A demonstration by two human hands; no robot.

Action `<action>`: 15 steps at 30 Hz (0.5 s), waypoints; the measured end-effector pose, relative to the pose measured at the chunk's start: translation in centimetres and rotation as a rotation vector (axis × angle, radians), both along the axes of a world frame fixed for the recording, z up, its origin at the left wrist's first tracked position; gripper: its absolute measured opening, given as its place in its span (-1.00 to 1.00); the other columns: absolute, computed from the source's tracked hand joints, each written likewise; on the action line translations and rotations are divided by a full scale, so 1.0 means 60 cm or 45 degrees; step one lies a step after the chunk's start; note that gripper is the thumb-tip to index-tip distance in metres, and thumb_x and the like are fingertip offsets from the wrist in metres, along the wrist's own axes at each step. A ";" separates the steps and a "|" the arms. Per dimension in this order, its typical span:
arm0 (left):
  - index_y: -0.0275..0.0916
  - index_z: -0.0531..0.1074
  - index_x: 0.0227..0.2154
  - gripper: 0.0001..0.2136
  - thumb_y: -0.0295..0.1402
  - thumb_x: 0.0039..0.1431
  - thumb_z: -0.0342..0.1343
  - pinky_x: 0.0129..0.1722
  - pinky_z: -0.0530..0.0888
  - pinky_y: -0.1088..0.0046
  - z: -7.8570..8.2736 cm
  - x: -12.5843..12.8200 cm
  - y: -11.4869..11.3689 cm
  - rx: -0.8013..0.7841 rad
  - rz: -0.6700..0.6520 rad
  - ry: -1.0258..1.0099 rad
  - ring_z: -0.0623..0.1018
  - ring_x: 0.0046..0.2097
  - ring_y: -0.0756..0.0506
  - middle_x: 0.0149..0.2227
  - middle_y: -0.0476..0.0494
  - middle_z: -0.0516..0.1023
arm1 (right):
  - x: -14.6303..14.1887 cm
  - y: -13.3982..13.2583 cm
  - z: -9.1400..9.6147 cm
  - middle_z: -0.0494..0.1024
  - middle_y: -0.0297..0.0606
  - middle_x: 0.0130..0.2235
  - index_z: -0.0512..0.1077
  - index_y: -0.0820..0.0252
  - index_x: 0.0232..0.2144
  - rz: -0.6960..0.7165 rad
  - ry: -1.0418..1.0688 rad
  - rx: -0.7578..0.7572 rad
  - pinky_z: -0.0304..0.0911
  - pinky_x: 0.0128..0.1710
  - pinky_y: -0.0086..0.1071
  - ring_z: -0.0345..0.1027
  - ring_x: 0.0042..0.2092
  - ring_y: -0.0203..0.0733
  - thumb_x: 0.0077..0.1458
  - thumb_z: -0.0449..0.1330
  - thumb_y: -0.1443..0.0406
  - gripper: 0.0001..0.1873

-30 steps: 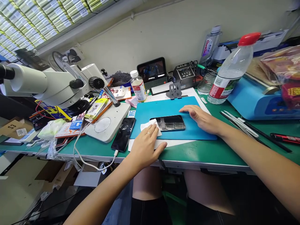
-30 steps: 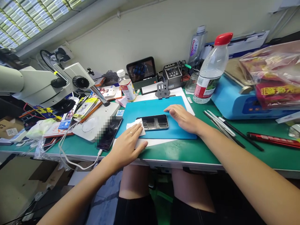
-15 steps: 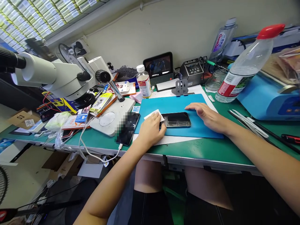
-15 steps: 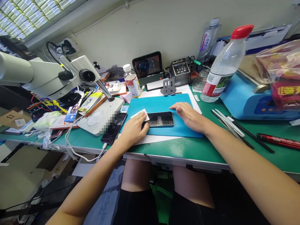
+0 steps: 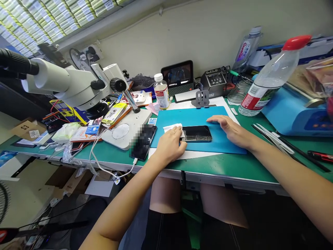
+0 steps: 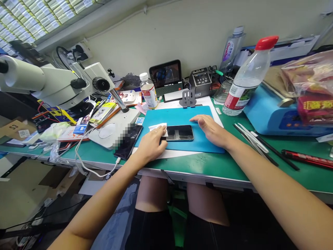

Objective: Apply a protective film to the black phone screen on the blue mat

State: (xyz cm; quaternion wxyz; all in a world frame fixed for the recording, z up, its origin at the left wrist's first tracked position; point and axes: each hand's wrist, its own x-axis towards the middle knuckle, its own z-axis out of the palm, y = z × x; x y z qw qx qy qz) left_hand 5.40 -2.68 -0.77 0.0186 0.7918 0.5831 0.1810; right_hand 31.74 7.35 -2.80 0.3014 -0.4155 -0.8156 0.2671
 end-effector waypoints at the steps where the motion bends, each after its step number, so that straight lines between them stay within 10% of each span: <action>1: -0.41 0.36 0.13 -0.54 -0.43 0.16 -0.02 0.29 0.32 0.22 -0.001 0.001 -0.009 0.018 0.000 0.025 0.39 0.29 -0.22 0.26 -0.36 0.39 | 0.001 0.002 -0.002 0.50 -0.13 0.11 0.50 -0.03 0.01 -0.005 0.002 0.002 0.09 0.30 0.17 0.25 0.23 0.27 0.12 -0.37 -0.35 -0.08; 8: -0.54 0.37 0.11 -0.51 -0.35 0.15 0.00 0.33 0.27 0.17 -0.013 0.007 -0.076 0.066 0.091 0.087 0.37 0.29 -0.31 0.24 -0.53 0.37 | 0.004 0.001 -0.004 0.48 -0.12 0.14 0.49 -0.02 0.03 -0.001 -0.005 -0.019 0.06 0.32 0.12 0.21 0.26 0.25 0.14 -0.36 -0.34 -0.09; 15: -0.47 0.42 0.04 -0.59 -0.35 0.18 -0.01 0.28 0.32 0.15 -0.005 0.022 -0.006 0.027 0.083 0.079 0.41 0.25 -0.32 0.16 -0.46 0.47 | -0.001 -0.004 0.003 0.50 -0.14 0.12 0.50 -0.03 0.01 -0.001 -0.001 -0.014 0.13 0.29 0.11 0.25 0.23 0.24 0.18 -0.34 -0.31 -0.15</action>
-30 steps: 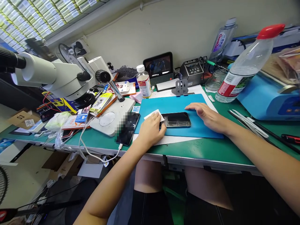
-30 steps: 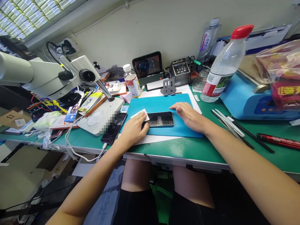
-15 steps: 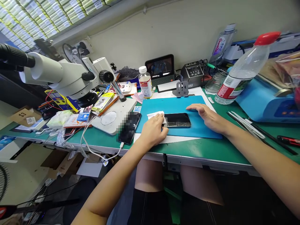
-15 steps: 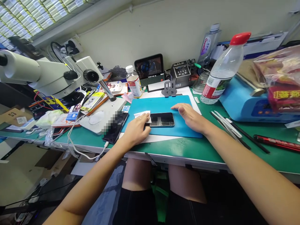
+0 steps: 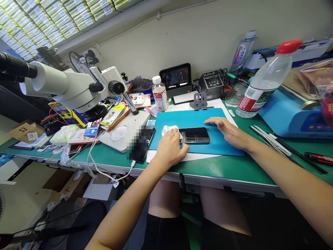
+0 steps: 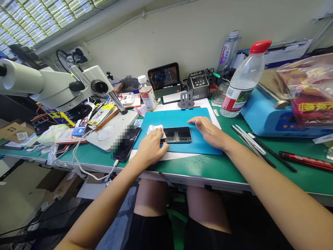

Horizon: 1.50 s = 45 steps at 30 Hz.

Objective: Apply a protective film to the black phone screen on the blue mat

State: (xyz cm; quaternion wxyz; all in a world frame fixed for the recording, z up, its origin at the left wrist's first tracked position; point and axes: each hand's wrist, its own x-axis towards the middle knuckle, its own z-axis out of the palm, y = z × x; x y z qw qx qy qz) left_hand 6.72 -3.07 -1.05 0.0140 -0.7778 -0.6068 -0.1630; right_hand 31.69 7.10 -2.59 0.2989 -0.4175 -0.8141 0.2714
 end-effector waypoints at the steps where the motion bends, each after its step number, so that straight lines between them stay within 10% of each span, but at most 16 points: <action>1: -0.47 0.42 0.04 -0.59 -0.34 0.19 -0.01 0.27 0.33 0.14 0.002 0.000 0.004 -0.010 -0.008 0.004 0.41 0.25 -0.32 0.16 -0.46 0.47 | -0.001 -0.001 0.001 0.50 -0.14 0.12 0.50 -0.03 0.01 -0.002 -0.002 0.001 0.13 0.28 0.11 0.25 0.23 0.24 0.18 -0.34 -0.31 -0.15; 9: -0.48 0.38 0.08 -0.53 -0.35 0.13 0.02 0.31 0.29 0.15 -0.001 0.006 -0.046 0.037 -0.064 -0.023 0.36 0.28 -0.33 0.22 -0.49 0.40 | -0.006 -0.006 0.007 0.50 -0.06 0.12 0.49 0.05 0.03 0.115 -0.132 0.052 0.10 0.28 0.17 0.19 0.26 0.26 0.15 -0.33 -0.35 -0.08; 17: -0.55 0.38 0.05 -0.52 -0.30 0.13 0.04 0.27 0.32 0.19 0.005 0.083 0.019 -0.003 -0.156 -0.010 0.41 0.22 -0.34 0.15 -0.54 0.44 | -0.010 -0.008 0.008 0.38 0.12 0.21 0.34 0.22 0.23 0.192 -0.302 0.148 0.10 0.24 0.25 0.14 0.27 0.38 -0.07 0.08 -0.40 0.06; 26: -0.35 0.35 0.07 -0.58 -0.44 0.13 -0.02 0.27 0.33 0.22 0.011 0.021 -0.030 -0.027 -0.268 -0.025 0.36 0.26 -0.25 0.15 -0.36 0.46 | -0.007 -0.010 0.010 0.36 0.03 0.23 0.31 0.04 0.26 0.215 -0.299 0.137 0.10 0.23 0.26 0.11 0.29 0.36 -0.05 0.13 -0.37 -0.02; 34: -0.30 0.40 -0.09 -0.74 -0.46 0.19 -0.05 0.15 0.40 0.27 0.022 0.069 0.032 -0.048 -0.308 0.019 0.46 0.07 -0.23 -0.06 -0.27 0.51 | -0.008 -0.007 0.006 0.35 0.10 0.22 0.31 0.16 0.25 0.230 -0.297 0.160 0.09 0.24 0.26 0.10 0.29 0.38 -0.15 0.19 -0.38 0.09; 45: -0.59 0.17 0.23 -0.47 -0.45 0.21 -0.09 0.18 0.35 0.03 -0.008 0.020 -0.090 -0.011 -0.053 0.189 0.34 0.24 -0.42 0.28 -0.63 0.22 | -0.009 -0.006 0.003 0.37 0.03 0.20 0.31 0.10 0.26 0.221 -0.343 0.191 0.14 0.23 0.22 0.11 0.28 0.36 -0.11 0.20 -0.35 0.03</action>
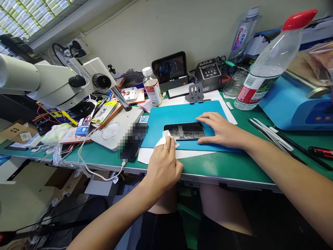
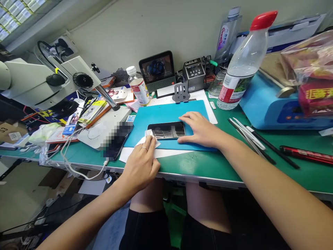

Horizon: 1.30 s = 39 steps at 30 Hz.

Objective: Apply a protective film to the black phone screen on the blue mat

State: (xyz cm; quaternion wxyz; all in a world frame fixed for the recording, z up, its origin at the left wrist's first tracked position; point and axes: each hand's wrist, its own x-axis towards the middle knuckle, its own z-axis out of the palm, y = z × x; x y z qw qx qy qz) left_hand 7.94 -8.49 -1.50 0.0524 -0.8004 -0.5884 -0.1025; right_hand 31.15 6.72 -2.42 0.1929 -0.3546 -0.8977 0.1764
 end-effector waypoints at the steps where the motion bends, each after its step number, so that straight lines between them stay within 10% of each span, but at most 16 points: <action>1: -0.59 0.18 0.22 -0.48 -0.44 0.22 -0.10 0.15 0.38 0.04 0.000 0.002 0.003 -0.010 0.015 0.002 0.37 0.22 -0.41 0.27 -0.63 0.24 | 0.000 0.001 0.000 0.37 0.04 0.20 0.32 0.10 0.26 -0.002 -0.001 0.001 0.15 0.22 0.22 0.12 0.28 0.37 -0.11 0.21 -0.34 0.03; 39: -0.32 0.34 0.10 -0.61 -0.42 0.21 -0.04 0.01 0.38 0.13 0.003 -0.001 0.064 0.046 0.191 -0.109 0.40 0.02 -0.30 0.06 -0.34 0.44 | -0.001 -0.003 0.000 0.33 0.03 0.23 0.26 0.05 0.29 0.004 -0.023 -0.002 0.10 0.23 0.27 0.09 0.29 0.38 -0.07 0.20 -0.33 0.01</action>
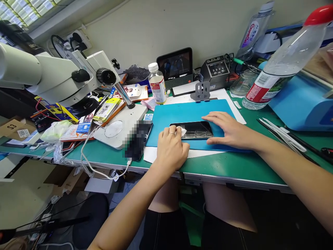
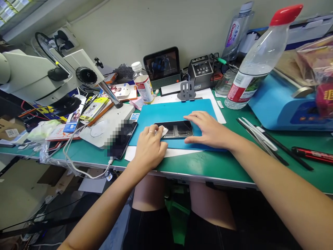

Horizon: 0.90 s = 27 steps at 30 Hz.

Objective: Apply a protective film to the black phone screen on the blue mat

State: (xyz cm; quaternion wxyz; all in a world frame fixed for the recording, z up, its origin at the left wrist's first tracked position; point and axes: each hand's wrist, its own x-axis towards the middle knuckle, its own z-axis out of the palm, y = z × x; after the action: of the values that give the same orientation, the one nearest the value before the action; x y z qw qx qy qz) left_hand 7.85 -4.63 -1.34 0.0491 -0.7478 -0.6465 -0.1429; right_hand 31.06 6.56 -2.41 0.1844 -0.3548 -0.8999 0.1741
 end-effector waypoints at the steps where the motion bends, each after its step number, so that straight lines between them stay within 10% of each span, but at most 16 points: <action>1: -0.33 0.35 0.10 -0.61 -0.41 0.21 -0.04 0.00 0.38 0.13 0.001 0.002 0.004 -0.013 0.012 0.006 0.41 0.02 -0.30 0.05 -0.34 0.44 | 0.000 0.000 0.000 0.33 0.04 0.23 0.27 0.07 0.29 -0.006 0.002 0.000 0.10 0.23 0.26 0.09 0.29 0.38 -0.08 0.20 -0.33 0.02; 27: -0.34 0.35 0.12 -0.61 -0.39 0.27 -0.08 -0.05 0.35 0.22 0.019 0.023 0.026 -0.130 0.044 0.143 0.38 -0.01 -0.28 -0.01 -0.31 0.41 | 0.001 0.000 -0.004 0.37 0.08 0.20 0.31 0.13 0.26 0.050 0.037 0.057 0.11 0.21 0.27 0.11 0.27 0.38 -0.04 0.16 -0.34 0.00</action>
State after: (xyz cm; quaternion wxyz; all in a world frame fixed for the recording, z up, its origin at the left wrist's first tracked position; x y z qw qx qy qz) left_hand 9.23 -3.06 -0.21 0.0496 -0.7449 -0.6620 -0.0668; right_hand 31.10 6.55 -2.64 0.2019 -0.3304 -0.9075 0.1626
